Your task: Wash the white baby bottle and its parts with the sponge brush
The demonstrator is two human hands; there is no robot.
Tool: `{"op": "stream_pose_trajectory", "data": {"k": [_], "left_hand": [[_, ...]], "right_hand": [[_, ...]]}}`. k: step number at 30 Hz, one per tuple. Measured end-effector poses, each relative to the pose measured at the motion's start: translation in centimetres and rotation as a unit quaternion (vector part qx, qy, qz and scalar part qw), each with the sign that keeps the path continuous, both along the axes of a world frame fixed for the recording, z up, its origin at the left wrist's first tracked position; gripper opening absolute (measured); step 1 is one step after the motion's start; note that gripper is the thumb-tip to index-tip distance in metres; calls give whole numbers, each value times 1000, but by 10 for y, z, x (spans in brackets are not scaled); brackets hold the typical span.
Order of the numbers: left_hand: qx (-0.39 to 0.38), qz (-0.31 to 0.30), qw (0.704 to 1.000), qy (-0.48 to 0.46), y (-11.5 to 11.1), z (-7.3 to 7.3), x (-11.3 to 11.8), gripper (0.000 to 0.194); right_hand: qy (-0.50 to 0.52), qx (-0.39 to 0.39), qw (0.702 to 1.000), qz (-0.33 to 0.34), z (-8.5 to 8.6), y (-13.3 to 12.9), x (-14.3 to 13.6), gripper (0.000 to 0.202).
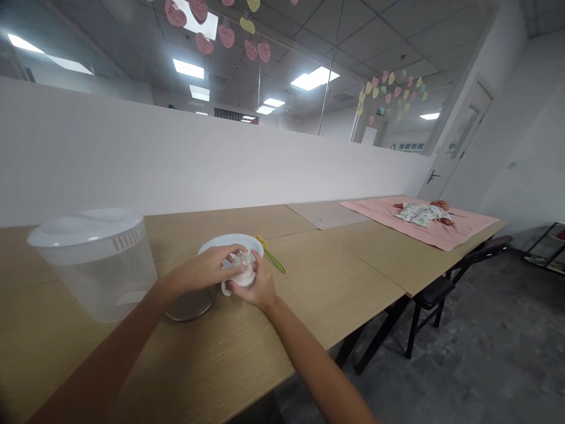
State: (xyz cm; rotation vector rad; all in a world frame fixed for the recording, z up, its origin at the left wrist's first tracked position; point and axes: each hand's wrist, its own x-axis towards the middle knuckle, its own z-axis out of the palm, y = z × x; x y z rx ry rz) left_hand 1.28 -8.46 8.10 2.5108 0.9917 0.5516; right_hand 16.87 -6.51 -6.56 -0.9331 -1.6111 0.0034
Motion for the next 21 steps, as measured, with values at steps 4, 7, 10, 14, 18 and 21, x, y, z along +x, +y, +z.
{"op": "stream_pose_trajectory", "data": {"k": [4, 7, 10, 14, 18, 21], "left_hand": [[-48, 1, 999, -8, 5, -7, -1, 48], [-45, 7, 999, 3, 4, -7, 0, 44], [-32, 9, 999, 20, 1, -4, 0, 42], [-15, 21, 999, 25, -1, -1, -1, 46], [-7, 28, 999, 23, 2, -2, -2, 51], [-7, 32, 999, 25, 2, -3, -2, 51]], "right_hand": [[-7, 13, 1000, 14, 0, 1, 1, 86], [-16, 20, 1000, 3, 1, 1, 1, 86], [-19, 25, 999, 2, 1, 1, 1, 86], [-12, 27, 1000, 9, -1, 0, -1, 86], [-8, 22, 1000, 21, -3, 0, -2, 88], [-6, 16, 999, 29, -4, 1, -1, 89]]}}
